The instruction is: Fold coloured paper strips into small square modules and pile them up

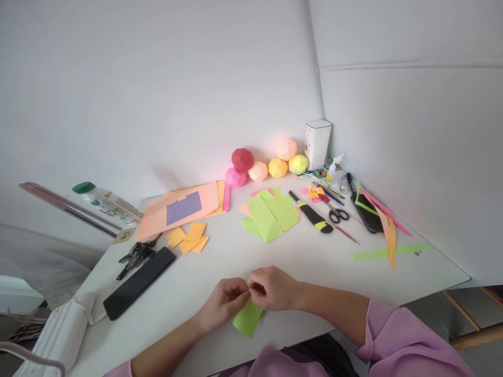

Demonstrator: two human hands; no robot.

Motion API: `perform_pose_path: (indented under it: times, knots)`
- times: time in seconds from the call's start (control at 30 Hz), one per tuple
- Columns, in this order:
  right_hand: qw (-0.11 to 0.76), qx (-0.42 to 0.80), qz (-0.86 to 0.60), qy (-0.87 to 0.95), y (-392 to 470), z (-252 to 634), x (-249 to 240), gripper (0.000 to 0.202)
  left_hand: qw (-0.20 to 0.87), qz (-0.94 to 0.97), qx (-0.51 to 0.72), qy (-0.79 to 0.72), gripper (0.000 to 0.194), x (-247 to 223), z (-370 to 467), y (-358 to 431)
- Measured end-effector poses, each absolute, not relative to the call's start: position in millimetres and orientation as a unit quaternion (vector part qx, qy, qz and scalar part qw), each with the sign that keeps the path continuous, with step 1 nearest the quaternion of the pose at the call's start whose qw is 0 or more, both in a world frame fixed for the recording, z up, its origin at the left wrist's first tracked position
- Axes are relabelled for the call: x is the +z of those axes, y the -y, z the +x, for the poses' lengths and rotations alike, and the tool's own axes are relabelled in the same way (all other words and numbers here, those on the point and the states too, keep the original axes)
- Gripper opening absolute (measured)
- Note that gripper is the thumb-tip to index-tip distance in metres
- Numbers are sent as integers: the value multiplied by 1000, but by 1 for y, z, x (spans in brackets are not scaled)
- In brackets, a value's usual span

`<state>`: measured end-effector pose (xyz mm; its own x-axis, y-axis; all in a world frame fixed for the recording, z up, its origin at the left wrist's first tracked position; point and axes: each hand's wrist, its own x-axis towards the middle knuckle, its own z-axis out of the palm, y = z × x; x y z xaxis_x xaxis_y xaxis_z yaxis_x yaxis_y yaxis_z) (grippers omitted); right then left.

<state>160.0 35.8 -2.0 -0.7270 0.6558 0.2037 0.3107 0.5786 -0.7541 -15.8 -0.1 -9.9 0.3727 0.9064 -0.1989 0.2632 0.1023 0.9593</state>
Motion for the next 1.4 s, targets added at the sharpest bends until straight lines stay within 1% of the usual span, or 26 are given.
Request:
perform_pose_path:
  times: [0.2, 0.3, 0.4, 0.5, 0.57, 0.63, 0.73, 0.83, 1.0, 1.17, 1.4]
  knots:
    - [263, 317, -268, 871, -31, 153, -7, 8, 550, 632, 276, -472, 11, -9, -14, 1]
    - [274, 336, -281, 856, -32, 153, -5, 8, 574, 616, 280, -462, 10, -7, -15, 0]
    - [297, 350, -323, 827, -39, 158, 2, 10, 588, 592, 284, -473, 12, -3, -16, -1]
    - [325, 402, -365, 774, -44, 163, 8, 7, 602, 566, 293, -481, 14, -2, -18, -2]
    - [290, 441, -345, 776, -42, 163, 10, 2, 610, 556, 300, -478, 15, -3, -19, -3]
    - [242, 457, -317, 795, -37, 161, 8, 10, 610, 556, 307, -474, 17, -6, -20, -3]
    - [229, 438, -311, 812, -32, 157, 2, 14, 607, 555, 311, -475, 19, -8, -19, -3]
    - [248, 408, -315, 820, -32, 157, -3, 18, 609, 552, 310, -477, 22, -7, -18, -3]
    - [290, 360, -303, 834, -31, 155, -3, 15, 621, 539, 322, -469, 25, -1, -17, -2]
    - [305, 330, -299, 842, -30, 153, 1, 17, 640, 513, 324, -472, 22, 2, -21, -2]
    - [335, 332, -334, 816, -41, 162, 12, 18, 635, 504, 336, -479, 14, 9, -26, -6]
